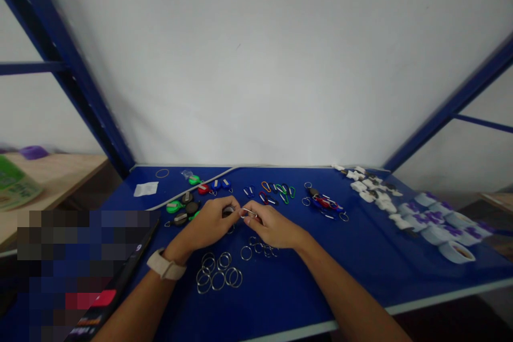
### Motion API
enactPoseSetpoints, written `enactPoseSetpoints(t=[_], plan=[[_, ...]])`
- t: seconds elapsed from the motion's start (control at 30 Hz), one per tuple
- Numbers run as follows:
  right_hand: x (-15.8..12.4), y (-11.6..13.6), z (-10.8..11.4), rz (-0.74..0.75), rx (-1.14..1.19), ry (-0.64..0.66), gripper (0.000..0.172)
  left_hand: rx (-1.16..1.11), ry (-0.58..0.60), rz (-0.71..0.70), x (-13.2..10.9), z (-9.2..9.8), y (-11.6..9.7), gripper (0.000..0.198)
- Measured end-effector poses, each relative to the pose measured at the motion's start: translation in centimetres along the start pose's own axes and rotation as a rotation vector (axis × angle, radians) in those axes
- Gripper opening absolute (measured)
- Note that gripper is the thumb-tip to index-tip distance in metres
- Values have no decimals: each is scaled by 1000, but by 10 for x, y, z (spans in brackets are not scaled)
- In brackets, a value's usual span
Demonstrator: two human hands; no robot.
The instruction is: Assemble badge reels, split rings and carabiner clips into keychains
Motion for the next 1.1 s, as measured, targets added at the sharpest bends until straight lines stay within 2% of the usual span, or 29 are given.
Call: enactPoseSetpoints(t=[0.13,0.27,0.4,0.63,0.77,0.87,1.1], plan=[[0,4,-1,46,-256,-32,16,-15,-35,-6,0,1,-2,28],[0,11,-4,16,-570,-22,23,-79,-20,9,1,3,-2,29],[1,19,-5,0,-722,-9,25,-82,-34,-11,2,3,-3,29],[1,19,-7,-35,-759,-43,23,-47,-64,-26,2,1,-4,28],[2,14,-7,-79,-702,-85,24,-66,-19,-62,0,0,-3,23],[3,10,-7,-129,-674,-125,25,-19,-7,-114,-1,-2,-1,29],[7,7,-12,-191,-599,-180,28,161,-114,-230,2,-9,7,35]])
Point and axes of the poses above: each hand's wrist, its own x-axis towards the middle knuckle, its own z-axis out of the back of the hand, y = z × x, the point moved 1 cm from there along x, towards the middle knuckle, and after that the axes turned 1 degree about z, right-handed, at the moved point
